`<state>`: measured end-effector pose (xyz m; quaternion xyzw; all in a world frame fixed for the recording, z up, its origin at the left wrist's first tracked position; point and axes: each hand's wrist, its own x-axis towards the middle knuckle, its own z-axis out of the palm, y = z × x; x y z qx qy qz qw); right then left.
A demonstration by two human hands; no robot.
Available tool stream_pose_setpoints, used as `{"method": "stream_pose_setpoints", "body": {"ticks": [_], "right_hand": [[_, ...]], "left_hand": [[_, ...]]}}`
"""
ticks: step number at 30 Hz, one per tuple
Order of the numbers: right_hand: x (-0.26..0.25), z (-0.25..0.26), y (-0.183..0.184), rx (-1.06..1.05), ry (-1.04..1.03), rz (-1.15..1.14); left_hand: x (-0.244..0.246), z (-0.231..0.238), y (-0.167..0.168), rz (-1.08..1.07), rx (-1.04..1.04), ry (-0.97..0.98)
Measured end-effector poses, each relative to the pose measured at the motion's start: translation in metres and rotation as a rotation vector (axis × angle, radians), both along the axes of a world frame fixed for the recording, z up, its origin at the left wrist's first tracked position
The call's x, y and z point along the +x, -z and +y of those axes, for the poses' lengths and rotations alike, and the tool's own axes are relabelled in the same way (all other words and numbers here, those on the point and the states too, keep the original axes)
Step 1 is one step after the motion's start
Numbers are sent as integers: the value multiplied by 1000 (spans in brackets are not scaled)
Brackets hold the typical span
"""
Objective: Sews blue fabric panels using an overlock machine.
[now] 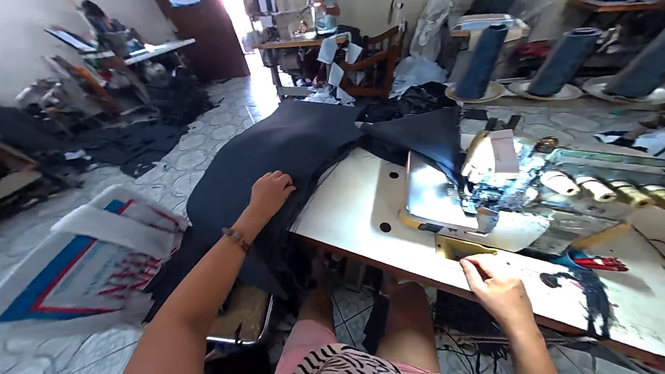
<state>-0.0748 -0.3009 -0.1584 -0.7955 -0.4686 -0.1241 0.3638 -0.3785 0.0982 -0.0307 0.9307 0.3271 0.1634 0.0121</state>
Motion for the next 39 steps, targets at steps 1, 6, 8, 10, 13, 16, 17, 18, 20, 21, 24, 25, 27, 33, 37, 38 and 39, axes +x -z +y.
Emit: {"method": "stream_pose_setpoints", "body": {"ticks": [1, 6, 8, 10, 13, 16, 17, 18, 20, 21, 24, 25, 27, 33, 37, 38, 39], "right_hand": [[-1, 0, -1, 1, -2, -1], [-1, -3, -1, -1, -4, -11], [0, -4, 1, 1, 2, -16], [1, -3, 1, 5, 2, -30], [-7, 2, -2, 69, 9, 14], [-55, 18, -15, 274, -44, 333], [-76, 26, -19, 316, -157, 552], [-97, 34, -20, 334, -302, 788], [-124, 49, -30, 277, -536, 1229], [-132, 53, -37, 258, -534, 1370], [-125, 51, -37, 273, -380, 1450], [-118, 50, -33, 252, -368, 1411], [-114, 48, -27, 255, -365, 1352], [-150, 14, -2, 274, -434, 1056], [-176, -14, 9, 278, -445, 1003], [-176, -21, 12, 284, -444, 1010], [-175, -27, 15, 294, -442, 1022]], "left_hand": [[2, 0, -2, 4, -7, -5], [-6, 10, -12, -122, -125, 17], [-9, 12, -17, -186, -162, 30], [-10, 9, -26, -243, -214, -30], [-10, -14, -44, -325, -378, -101], [-1, -83, -40, -292, -517, 130], [4, -113, -28, -257, -578, 217], [8, -142, -13, -198, -672, 293], [11, -195, 13, -85, -842, 414], [10, -218, 28, -64, -892, 469], [-6, -267, 69, 28, -939, 700], [-10, -274, 73, 121, -942, 792], [-9, -274, 64, 323, -904, 921], [89, -227, 61, -358, -348, 764], [128, -188, 75, -175, -367, 897], [131, -184, 80, -126, -363, 919], [132, -180, 85, -108, -338, 933]]}}
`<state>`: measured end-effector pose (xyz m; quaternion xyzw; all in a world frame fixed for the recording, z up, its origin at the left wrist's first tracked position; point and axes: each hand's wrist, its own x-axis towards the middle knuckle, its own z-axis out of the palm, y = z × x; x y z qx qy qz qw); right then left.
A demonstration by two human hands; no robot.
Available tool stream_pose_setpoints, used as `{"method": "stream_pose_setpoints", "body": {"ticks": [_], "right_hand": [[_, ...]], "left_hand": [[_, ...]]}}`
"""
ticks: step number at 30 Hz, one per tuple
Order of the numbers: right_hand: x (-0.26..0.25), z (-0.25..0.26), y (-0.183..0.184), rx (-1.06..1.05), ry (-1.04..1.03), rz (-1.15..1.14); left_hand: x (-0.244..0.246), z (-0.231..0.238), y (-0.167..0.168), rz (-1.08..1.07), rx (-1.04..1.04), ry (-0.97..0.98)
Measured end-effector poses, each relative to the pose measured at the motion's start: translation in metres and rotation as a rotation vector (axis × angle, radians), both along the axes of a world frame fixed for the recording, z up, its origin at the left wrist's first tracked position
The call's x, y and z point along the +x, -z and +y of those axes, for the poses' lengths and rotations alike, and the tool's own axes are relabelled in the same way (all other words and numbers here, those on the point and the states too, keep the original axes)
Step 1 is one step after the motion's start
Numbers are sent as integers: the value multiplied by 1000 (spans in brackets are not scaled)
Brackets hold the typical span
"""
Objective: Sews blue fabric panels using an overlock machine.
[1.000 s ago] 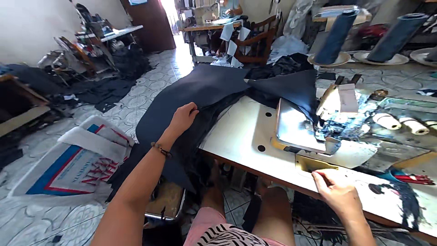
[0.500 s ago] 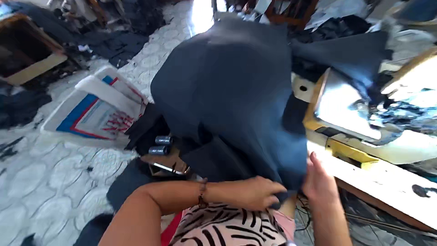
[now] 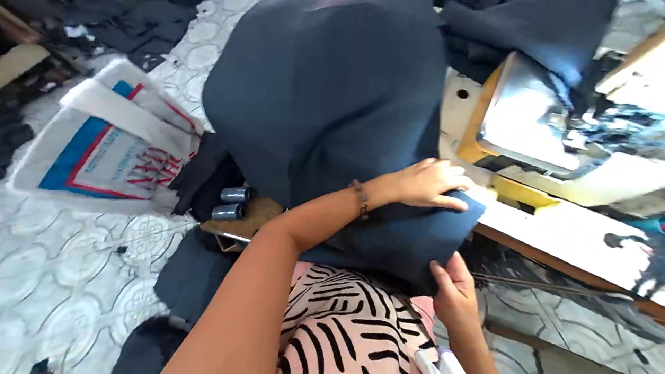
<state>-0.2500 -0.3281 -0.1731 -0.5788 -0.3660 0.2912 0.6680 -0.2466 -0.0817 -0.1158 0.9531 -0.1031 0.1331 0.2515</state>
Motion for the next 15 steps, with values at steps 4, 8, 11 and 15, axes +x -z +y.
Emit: {"method": "stream_pose_setpoints", "body": {"ticks": [4, 8, 11, 15], "right_hand": [[4, -11, 9, -21, -29, 111], [15, 7, -2, -102, -68, 143], [27, 27, -10, -92, -57, 138], [32, 33, -18, -59, -125, 158]], "left_hand": [[-7, -6, -30, 225, 4, 22], [-12, -2, -21, 2, -243, 187], [-17, -4, -32, 30, -275, 146], [-27, -8, -48, 85, -291, 19]]}}
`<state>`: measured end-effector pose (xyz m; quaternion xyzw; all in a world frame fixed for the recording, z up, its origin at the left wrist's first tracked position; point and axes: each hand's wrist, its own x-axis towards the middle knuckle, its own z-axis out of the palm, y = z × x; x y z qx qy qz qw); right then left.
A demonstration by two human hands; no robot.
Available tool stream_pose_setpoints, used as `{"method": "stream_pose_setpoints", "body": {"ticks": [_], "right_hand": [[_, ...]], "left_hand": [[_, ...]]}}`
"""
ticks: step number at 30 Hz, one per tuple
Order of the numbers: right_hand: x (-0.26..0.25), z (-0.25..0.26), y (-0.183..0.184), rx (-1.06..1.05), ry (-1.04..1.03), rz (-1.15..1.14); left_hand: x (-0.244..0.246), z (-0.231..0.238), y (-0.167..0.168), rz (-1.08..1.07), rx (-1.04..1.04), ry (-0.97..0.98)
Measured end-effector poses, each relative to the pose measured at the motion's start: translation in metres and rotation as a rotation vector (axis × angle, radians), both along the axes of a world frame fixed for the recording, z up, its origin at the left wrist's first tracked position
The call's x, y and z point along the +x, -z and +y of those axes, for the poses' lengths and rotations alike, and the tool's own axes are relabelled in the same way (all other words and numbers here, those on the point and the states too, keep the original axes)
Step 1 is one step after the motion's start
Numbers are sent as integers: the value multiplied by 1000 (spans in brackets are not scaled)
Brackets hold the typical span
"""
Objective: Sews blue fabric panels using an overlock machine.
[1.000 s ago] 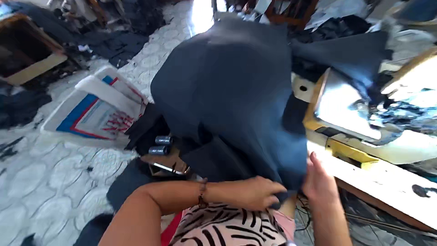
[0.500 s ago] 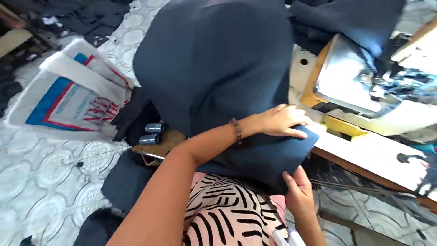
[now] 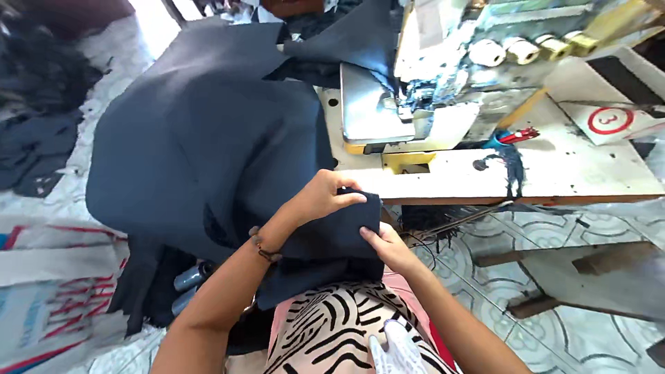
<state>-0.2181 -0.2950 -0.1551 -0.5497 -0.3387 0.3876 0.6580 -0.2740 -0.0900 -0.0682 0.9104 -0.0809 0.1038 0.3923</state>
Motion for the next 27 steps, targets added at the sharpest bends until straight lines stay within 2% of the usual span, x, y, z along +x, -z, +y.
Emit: {"method": "stream_pose_setpoints", "body": {"ticks": [12, 18, 20, 23, 25, 27], "right_hand": [[28, 10, -13, 106, -124, 142], [23, 12, -21, 67, -80, 154], [20, 14, -25, 23, 27, 64], [17, 7, -32, 19, 122, -242], [19, -11, -42, 78, 119, -397], [25, -38, -50, 179, 146, -437]], "left_hand": [[0, -4, 6, -28, -13, 9], [0, -9, 6, -36, -24, 25], [4, -11, 9, -79, 37, 68], [13, -8, 3, -73, 213, 199], [21, -2, -8, -26, 325, 319], [26, 6, -20, -3, 497, 372]]}}
